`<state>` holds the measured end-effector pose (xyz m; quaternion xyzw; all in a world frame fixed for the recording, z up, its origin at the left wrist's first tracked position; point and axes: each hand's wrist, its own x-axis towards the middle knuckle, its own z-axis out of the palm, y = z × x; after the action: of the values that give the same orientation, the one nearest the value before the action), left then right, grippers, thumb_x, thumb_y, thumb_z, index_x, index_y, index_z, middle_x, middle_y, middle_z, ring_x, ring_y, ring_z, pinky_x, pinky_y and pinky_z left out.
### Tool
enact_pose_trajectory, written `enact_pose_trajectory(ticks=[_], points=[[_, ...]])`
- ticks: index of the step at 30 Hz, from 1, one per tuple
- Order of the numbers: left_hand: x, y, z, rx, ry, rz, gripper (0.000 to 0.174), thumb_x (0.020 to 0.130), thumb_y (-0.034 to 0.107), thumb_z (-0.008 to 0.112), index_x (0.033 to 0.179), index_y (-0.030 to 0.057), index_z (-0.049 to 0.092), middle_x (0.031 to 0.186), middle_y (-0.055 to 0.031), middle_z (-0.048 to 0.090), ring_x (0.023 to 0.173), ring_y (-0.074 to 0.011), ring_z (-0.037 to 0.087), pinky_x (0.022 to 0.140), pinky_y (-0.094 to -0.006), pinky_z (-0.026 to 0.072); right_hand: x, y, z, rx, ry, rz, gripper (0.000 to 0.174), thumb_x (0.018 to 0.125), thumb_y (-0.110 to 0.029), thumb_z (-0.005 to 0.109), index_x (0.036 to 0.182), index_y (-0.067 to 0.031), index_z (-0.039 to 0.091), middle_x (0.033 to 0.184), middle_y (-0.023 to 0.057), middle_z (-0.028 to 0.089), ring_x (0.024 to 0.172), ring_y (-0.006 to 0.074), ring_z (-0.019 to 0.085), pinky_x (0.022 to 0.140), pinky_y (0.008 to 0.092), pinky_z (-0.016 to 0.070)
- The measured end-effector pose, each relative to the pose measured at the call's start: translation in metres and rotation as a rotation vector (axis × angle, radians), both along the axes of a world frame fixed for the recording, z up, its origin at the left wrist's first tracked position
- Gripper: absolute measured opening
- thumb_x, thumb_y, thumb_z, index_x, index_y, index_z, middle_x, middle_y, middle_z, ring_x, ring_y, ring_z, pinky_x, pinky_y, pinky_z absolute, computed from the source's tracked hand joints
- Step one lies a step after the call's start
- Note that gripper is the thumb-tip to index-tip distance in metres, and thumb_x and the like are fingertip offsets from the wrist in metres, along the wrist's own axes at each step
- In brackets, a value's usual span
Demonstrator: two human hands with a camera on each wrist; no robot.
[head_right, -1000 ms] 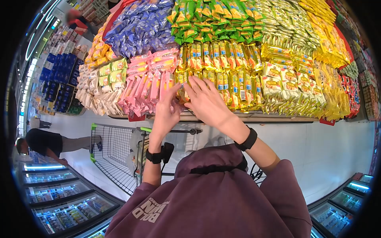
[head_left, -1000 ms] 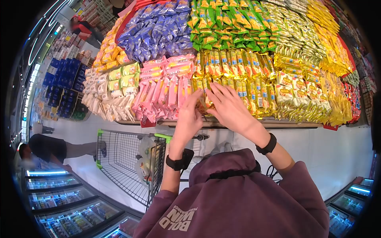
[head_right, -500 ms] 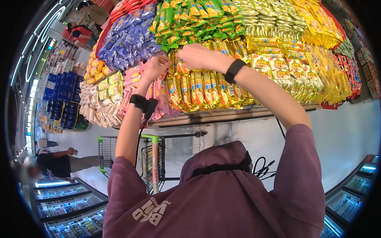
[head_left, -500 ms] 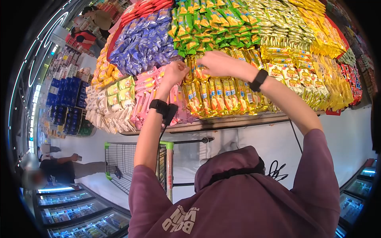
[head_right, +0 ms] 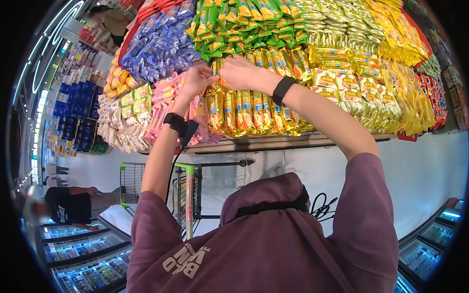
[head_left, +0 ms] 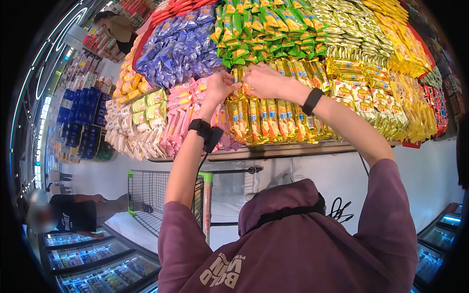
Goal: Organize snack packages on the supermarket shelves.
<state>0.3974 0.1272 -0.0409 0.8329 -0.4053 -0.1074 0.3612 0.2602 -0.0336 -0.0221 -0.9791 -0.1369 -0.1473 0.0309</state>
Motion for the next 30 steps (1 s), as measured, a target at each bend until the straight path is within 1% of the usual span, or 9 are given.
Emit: enact_pose_trajectory(ticks=[2, 5, 9, 13, 16, 18, 22, 27, 30], points=[[0.006, -0.002, -0.006, 0.009, -0.066, -0.015, 0.036, 0.08, 0.022, 0.084, 0.098, -0.0052, 0.068, 0.08, -0.0089, 0.069, 0.07, -0.0136, 0.066, 0.061, -0.0285, 0.053, 0.0, 0.001, 0.001, -0.024, 0.051, -0.016, 0.023, 0.083, -0.023, 0.069, 0.087, -0.0004, 0.069, 0.09, 0.0165, 0.069, 0.099, 0.033, 0.063, 0.088, 0.0454, 0.0477], [0.013, -0.002, -0.016, -0.044, -0.051, 0.019, 0.033, 0.081, 0.024, 0.081, 0.094, -0.0051, 0.072, 0.077, -0.0153, 0.072, 0.066, -0.0218, 0.069, 0.062, -0.0344, 0.0532, -0.006, 0.004, 0.016, -0.074, 0.165, -0.063, 0.03, 0.087, -0.025, 0.068, 0.104, 0.0001, 0.066, 0.106, 0.0159, 0.067, 0.112, 0.0317, 0.059, 0.096, 0.0444, 0.0463], [0.002, 0.012, 0.0, 0.048, 0.035, -0.071, 0.031, 0.097, 0.023, 0.063, 0.107, -0.0062, 0.068, 0.08, -0.0099, 0.071, 0.069, -0.0139, 0.068, 0.064, -0.0289, 0.0528, -0.032, 0.012, 0.045, 0.002, 0.091, -0.044, 0.031, 0.093, -0.022, 0.062, 0.114, 0.0, 0.065, 0.116, 0.0166, 0.065, 0.119, 0.0319, 0.057, 0.1, 0.0441, 0.0446], [-0.035, 0.034, 0.019, -0.126, -0.11, -0.033, 0.028, 0.094, 0.021, 0.065, 0.106, -0.0043, 0.07, 0.086, -0.0181, 0.073, 0.075, -0.0265, 0.072, 0.066, -0.0349, 0.0532, -0.069, 0.037, 0.039, 0.12, -0.187, 0.027, 0.033, 0.095, -0.02, 0.059, 0.122, -0.0017, 0.063, 0.126, 0.0167, 0.063, 0.124, 0.0304, 0.054, 0.101, 0.043, 0.0439], [-0.074, 0.058, 0.031, -0.27, -0.139, 0.035, 0.026, 0.095, 0.018, 0.064, 0.11, -0.0035, 0.068, 0.09, -0.0175, 0.073, 0.074, -0.0223, 0.07, 0.067, -0.0332, 0.053, -0.103, 0.066, 0.034, 0.213, -0.234, 0.152, 0.033, 0.085, -0.015, 0.062, 0.115, 0.0001, 0.063, 0.124, 0.0157, 0.062, 0.12, 0.0275, 0.055, 0.102, 0.0405, 0.0413], [-0.105, 0.082, 0.049, -0.246, -0.035, 0.073, 0.024, 0.097, 0.014, 0.062, 0.113, -0.004, 0.067, 0.097, -0.013, 0.073, 0.087, -0.0139, 0.07, 0.075, -0.0281, 0.0541, -0.127, 0.088, 0.028, 0.374, -0.191, 0.234, 0.035, 0.083, -0.015, 0.063, 0.115, -0.0001, 0.063, 0.124, 0.0139, 0.062, 0.118, 0.0267, 0.055, 0.101, 0.0403, 0.0419], [-0.161, 0.139, 0.048, -0.108, 0.09, 0.169, 0.02, 0.093, 0.012, 0.066, 0.107, -0.0024, 0.068, 0.085, -0.0124, 0.072, 0.068, -0.0117, 0.062, 0.065, -0.029, 0.05, -0.161, 0.122, -0.004, 0.424, -0.023, 0.399, 0.036, 0.083, -0.009, 0.06, 0.118, 0.0015, 0.062, 0.135, 0.0156, 0.057, 0.12, 0.0272, 0.055, 0.102, 0.0414, 0.0424], [-0.195, 0.207, 0.008, 0.281, -0.152, 0.311, 0.019, 0.093, 0.017, 0.065, 0.101, -0.0001, 0.067, 0.093, -0.0203, 0.07, 0.08, -0.038, 0.068, 0.07, -0.0444, 0.0523, -0.159, 0.155, -0.074, 0.446, 0.157, 0.511, 0.046, 0.08, -0.009, 0.063, 0.125, 0.001, 0.059, 0.142, 0.0192, 0.052, 0.123, 0.0271, 0.053, 0.101, 0.0417, 0.0414], [-0.209, 0.236, -0.009, 0.546, -0.251, 0.44, 0.021, 0.093, 0.02, 0.063, 0.103, 0.0012, 0.068, 0.095, -0.0209, 0.069, 0.083, -0.04, 0.068, 0.071, -0.0462, 0.0523, -0.15, 0.172, -0.098, 0.425, 0.256, 0.583, 0.053, 0.08, -0.007, 0.063, 0.131, 0.0009, 0.054, 0.147, 0.0218, 0.045, 0.123, 0.0283, 0.052, 0.099, 0.0442, 0.0426]])
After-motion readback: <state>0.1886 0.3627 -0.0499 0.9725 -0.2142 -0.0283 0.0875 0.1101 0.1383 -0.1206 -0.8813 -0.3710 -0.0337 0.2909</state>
